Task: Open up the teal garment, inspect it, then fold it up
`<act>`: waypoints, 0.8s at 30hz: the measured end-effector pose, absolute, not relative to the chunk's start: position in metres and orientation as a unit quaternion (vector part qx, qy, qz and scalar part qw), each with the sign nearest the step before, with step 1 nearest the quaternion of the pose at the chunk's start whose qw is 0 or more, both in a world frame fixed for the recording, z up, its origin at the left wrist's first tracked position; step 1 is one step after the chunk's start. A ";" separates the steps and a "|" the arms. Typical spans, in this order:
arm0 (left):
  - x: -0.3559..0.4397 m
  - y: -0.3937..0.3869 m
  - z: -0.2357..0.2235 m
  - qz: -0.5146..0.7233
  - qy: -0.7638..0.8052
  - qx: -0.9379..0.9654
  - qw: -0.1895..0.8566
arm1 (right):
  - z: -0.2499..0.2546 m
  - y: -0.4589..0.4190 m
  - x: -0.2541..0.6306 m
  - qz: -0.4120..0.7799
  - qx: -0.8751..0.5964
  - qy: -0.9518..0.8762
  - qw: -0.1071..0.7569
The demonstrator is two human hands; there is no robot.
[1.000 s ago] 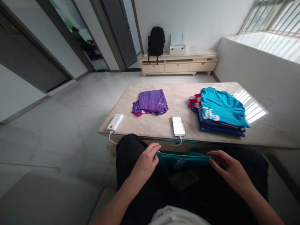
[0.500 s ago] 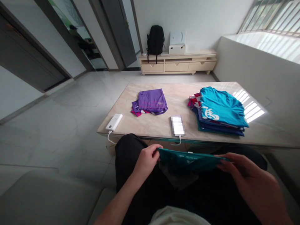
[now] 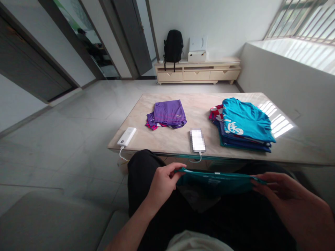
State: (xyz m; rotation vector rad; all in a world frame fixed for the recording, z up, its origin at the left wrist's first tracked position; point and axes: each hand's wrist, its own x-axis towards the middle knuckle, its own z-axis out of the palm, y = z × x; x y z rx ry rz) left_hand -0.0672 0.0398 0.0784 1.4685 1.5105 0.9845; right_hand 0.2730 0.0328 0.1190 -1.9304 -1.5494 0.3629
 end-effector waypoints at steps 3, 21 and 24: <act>-0.069 0.037 0.086 0.353 0.577 0.565 0.472 | 0.119 0.034 0.275 0.141 -0.747 -0.572 0.309; -0.067 0.044 0.079 0.316 0.541 0.575 0.526 | 0.125 0.034 0.269 0.187 -0.753 -0.555 0.300; -0.066 0.045 0.079 0.334 0.551 0.543 0.538 | 0.124 0.038 0.271 0.208 -0.738 -0.564 0.307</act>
